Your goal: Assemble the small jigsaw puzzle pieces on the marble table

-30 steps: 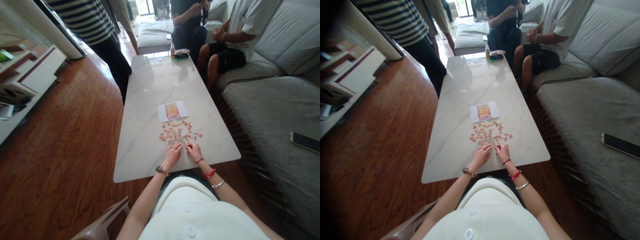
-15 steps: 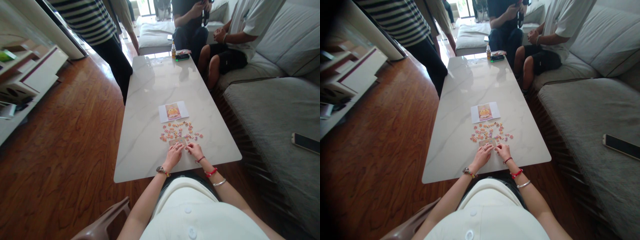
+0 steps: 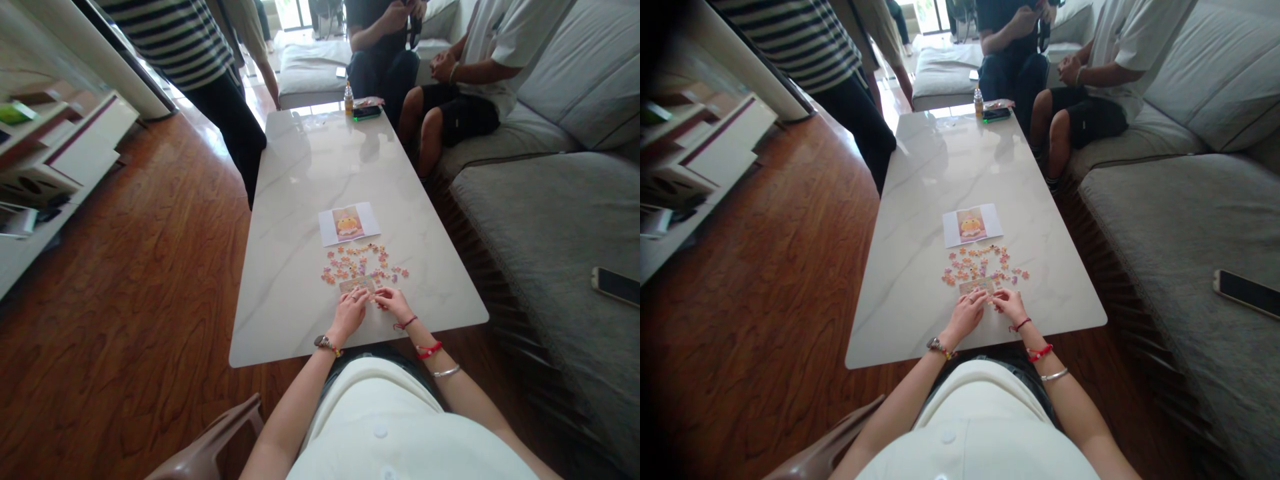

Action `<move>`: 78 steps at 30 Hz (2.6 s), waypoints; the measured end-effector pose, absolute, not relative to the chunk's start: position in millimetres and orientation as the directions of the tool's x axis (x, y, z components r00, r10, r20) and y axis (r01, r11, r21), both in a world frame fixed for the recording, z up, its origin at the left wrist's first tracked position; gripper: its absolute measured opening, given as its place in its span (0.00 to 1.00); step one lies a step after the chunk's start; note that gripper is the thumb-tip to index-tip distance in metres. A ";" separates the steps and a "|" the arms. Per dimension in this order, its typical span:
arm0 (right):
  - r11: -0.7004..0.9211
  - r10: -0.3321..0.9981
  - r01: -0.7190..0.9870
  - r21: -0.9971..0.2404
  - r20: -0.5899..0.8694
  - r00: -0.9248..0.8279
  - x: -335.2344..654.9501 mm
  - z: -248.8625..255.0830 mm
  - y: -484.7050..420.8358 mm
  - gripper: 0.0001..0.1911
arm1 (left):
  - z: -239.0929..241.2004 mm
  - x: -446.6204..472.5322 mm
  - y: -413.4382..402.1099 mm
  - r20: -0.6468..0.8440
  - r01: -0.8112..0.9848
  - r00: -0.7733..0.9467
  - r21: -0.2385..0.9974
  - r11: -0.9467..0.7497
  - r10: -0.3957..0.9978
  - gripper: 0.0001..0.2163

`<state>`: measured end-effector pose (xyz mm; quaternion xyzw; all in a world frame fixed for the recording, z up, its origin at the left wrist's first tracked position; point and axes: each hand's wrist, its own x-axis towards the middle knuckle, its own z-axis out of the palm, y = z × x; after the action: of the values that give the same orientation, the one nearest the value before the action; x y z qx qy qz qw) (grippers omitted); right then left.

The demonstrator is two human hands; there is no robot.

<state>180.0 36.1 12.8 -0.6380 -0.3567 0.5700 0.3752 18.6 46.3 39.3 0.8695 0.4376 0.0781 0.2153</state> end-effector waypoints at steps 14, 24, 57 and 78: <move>-0.477 0.878 0.152 -0.866 -0.459 0.137 185.1 16.1 24.2 0.08 | 43.1 18.7 46.5 -0.056 0.726 0.605 0.448 -0.522 0.794 0.20; -0.392 0.917 0.397 -0.830 -0.385 0.101 184.4 25.7 25.4 0.08 | 41.3 18.9 44.8 -0.060 0.732 0.593 0.455 -0.507 0.803 0.20; -0.187 0.980 0.784 -0.591 -0.062 0.187 270.4 26.1 55.9 0.08 | 41.4 14.9 30.7 -0.086 0.754 0.607 0.378 -0.538 0.790 0.20; 0.021 0.981 0.920 -0.392 -0.168 -0.095 226.3 39.5 98.7 0.06 | 33.6 -32.4 14.0 0.018 0.903 0.252 0.356 -0.242 0.967 0.11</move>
<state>226.3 98.7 39.5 -0.6687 -0.7107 0.2054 0.0748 -32.4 14.0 33.6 0.7792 0.5999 0.1177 0.1378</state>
